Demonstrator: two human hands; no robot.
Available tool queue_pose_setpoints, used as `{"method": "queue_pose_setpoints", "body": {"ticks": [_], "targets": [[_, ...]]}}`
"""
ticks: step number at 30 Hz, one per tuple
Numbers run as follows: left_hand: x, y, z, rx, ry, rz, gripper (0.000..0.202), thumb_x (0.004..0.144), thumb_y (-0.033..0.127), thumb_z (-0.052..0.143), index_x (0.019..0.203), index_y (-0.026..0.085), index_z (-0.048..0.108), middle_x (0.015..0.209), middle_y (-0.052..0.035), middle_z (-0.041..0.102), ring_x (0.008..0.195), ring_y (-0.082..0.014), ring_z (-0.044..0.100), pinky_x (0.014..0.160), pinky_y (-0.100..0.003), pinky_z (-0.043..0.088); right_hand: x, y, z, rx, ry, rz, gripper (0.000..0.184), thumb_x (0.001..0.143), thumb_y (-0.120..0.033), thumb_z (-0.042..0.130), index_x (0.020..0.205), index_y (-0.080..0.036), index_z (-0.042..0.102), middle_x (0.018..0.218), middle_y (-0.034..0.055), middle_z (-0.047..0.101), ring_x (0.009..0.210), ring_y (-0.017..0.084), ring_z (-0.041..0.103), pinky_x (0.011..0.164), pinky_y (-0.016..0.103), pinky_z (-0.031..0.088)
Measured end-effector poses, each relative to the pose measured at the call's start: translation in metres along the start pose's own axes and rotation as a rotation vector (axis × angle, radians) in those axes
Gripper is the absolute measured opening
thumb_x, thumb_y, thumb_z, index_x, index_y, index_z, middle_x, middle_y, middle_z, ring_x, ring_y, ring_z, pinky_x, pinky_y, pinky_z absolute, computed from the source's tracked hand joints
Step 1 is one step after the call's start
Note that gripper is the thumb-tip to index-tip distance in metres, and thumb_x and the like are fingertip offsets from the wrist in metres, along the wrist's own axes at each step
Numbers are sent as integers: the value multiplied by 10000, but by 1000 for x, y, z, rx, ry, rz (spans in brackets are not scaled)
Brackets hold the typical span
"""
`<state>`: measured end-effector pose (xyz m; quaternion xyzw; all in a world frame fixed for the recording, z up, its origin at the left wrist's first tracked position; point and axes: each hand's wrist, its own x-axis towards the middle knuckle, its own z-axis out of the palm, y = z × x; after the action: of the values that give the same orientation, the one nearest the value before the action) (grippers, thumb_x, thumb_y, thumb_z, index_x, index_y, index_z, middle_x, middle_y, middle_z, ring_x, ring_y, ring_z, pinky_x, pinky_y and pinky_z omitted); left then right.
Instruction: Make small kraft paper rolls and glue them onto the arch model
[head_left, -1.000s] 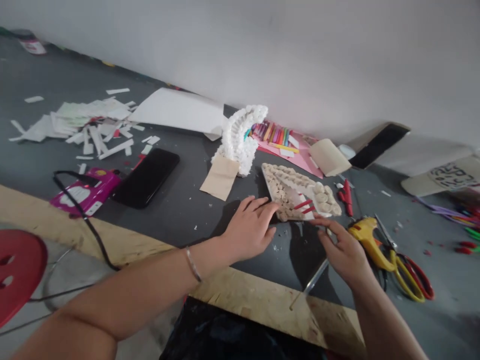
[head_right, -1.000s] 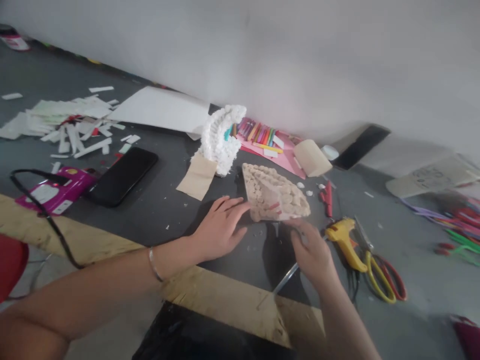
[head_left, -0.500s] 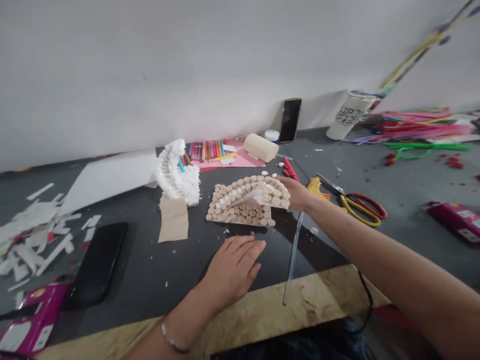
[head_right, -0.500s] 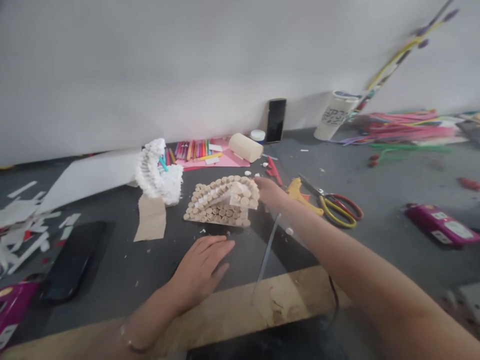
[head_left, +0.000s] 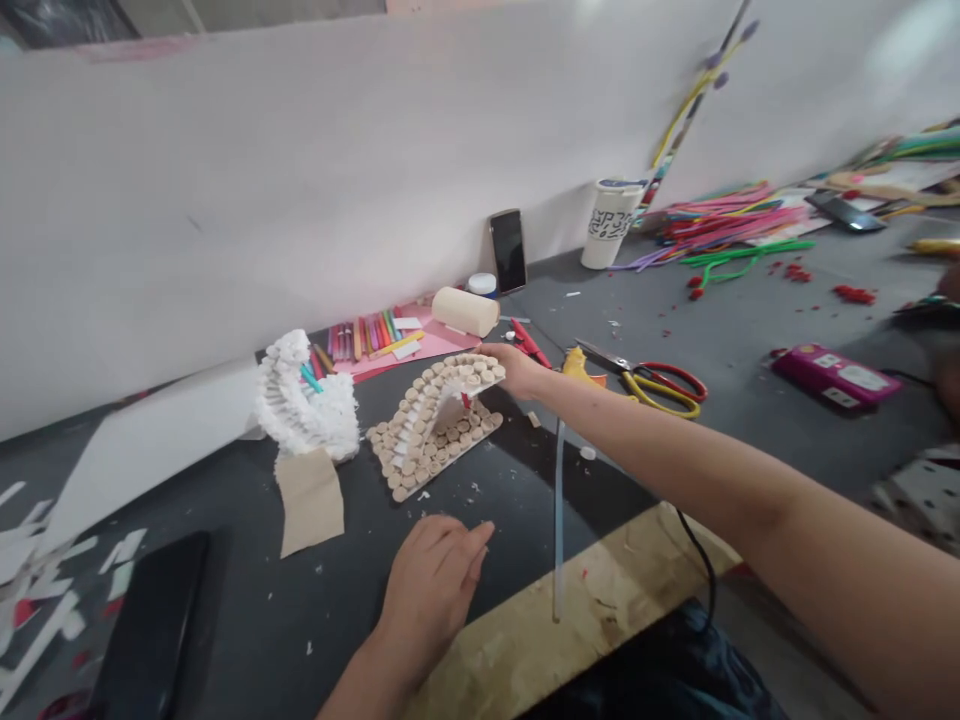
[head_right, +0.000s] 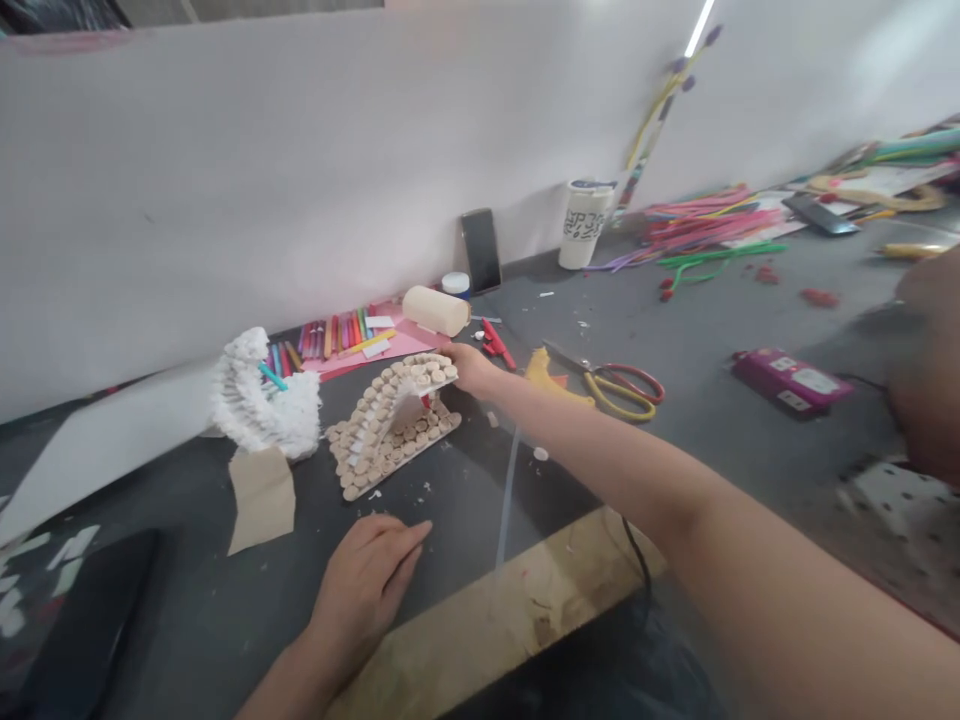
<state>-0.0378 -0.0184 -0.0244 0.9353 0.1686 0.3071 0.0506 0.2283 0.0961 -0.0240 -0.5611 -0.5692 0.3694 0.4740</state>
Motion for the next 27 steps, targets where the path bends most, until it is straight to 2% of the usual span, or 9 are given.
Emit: {"method": "queue_pose_setpoints", "body": {"ticks": [4, 7, 9, 11, 14, 18, 21, 24, 27], "targets": [[3, -2, -3, -18, 15, -6, 163, 932, 179, 499, 917, 193, 660, 596, 4, 618, 565, -161, 574, 605, -310, 515, -34, -9, -34, -125, 24, 48, 161, 823, -161, 602, 969, -170, 670, 907, 31, 743, 812, 149, 676, 768, 282, 531], [3, -4, -7, -77, -7, -49, 292, 941, 190, 456, 685, 226, 590, 521, 27, 561, 489, -144, 520, 653, -337, 529, -71, -19, -74, -250, 73, 89, 163, 865, -339, 587, 842, -196, 660, 694, -5, 706, 568, 122, 612, 570, 244, 478], [1, -8, -9, -88, -35, -64, 353, 937, 160, 426, 599, 226, 505, 480, 42, 511, 449, -130, 491, 680, -343, 532, -93, -22, -101, -373, 156, 114, 364, 876, -462, 566, 631, -194, 600, 528, -15, 614, 477, 120, 534, 493, 239, 396], [-1, -13, -11, -58, -52, -56, 334, 929, 130, 412, 626, 231, 511, 488, 52, 516, 447, -125, 511, 713, -344, 528, -106, -22, -126, -553, 274, 115, 416, 892, -491, 514, 609, -198, 601, 548, -9, 607, 513, 126, 528, 516, 245, 379], [0, -20, -14, 54, -36, -52, 232, 937, 146, 431, 835, 249, 611, 588, 51, 612, 534, -137, 602, 773, -352, 509, -113, -18, -150, -656, 370, 58, 211, 857, -389, 561, 843, -214, 678, 705, -8, 668, 638, 141, 573, 601, 248, 402], [9, -19, -28, 224, -17, -12, 186, 949, 167, 451, 973, 230, 624, 657, 42, 658, 606, -146, 642, 826, -368, 473, -105, -22, -165, -771, 383, 32, 296, 912, -382, 485, 767, -202, 669, 668, 8, 655, 602, 150, 558, 583, 263, 388], [22, -12, -45, 297, -23, 41, 176, 946, 165, 466, 969, 221, 632, 682, 37, 678, 623, -148, 651, 857, -379, 452, -83, -28, -166, -783, 344, -29, 201, 901, -290, 512, 973, -198, 675, 854, 23, 705, 743, 162, 614, 662, 259, 423], [41, -4, -57, 339, -26, 43, 165, 950, 182, 479, 976, 223, 637, 722, 20, 704, 667, -160, 670, 874, -387, 446, -46, -32, -156, -794, 254, -79, 269, 878, -293, 578, 1117, -189, 645, 1015, 58, 703, 887, 189, 634, 756, 270, 446], [66, 9, -56, 355, -32, 68, 143, 941, 178, 502, 960, 219, 638, 742, 11, 719, 695, -160, 674, 884, -378, 451, 0, -35, -131, -818, 172, -107, 423, 885, -377, 594, 1256, -174, 580, 1162, 121, 653, 1014, 240, 612, 844, 312, 450]]}}
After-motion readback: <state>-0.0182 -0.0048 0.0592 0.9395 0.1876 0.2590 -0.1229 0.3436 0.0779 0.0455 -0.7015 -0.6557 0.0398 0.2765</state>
